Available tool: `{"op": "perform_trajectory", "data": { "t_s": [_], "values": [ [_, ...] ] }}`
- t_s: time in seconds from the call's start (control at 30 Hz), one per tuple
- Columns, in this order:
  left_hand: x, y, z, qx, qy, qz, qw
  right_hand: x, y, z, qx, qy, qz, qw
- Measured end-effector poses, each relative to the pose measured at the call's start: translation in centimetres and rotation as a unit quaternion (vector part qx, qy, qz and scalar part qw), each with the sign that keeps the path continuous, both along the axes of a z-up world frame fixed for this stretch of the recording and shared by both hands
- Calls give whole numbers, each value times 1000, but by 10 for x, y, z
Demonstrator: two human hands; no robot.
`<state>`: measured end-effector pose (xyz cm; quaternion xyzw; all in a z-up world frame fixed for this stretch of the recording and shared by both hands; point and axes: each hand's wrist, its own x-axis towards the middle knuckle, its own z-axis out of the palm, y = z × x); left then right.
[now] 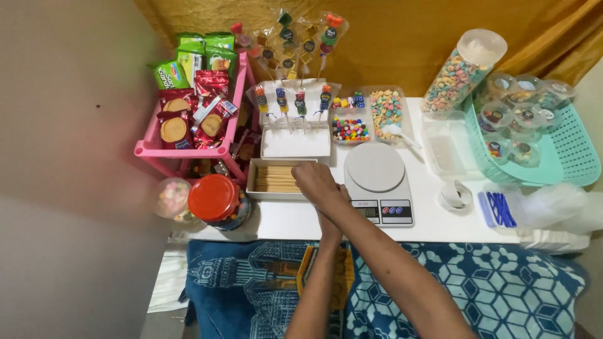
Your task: Assembling candy skewers and weighing candies on a digital scale for packaging.
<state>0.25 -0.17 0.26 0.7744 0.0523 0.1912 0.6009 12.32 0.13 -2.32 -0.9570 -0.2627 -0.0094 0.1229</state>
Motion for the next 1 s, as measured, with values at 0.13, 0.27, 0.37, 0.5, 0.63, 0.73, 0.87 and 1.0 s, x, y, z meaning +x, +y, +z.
{"op": "perform_trajectory", "data": {
  "t_s": [0.13,0.27,0.37,0.5,0.63,0.73,0.87,1.0],
  "values": [
    [4,1,5,-6,-4,7,1000,-10,-1,26,27,27,-2,999],
    [2,3,9,-9,-12,6,1000,-20,-2,47,37,52,-17,998],
    [2,4,13,-9,-16,4,1000,-23,-2,46,50,43,-18,998],
    [1,4,18,-10,-23,-1,1000,-32,-2,55,47,21,-19,999],
    [1,6,23,-11,-25,-3,1000,-40,-3,70,95,-19,-21,995],
    [-1,6,26,-12,-26,-7,1000,-52,-9,87,158,-58,-15,986],
    [-2,5,31,-7,-31,-24,999,-70,-40,90,345,-187,-64,918],
    [14,6,-17,19,-45,10,999,-92,-104,79,470,-199,-168,843]
  ]
}}
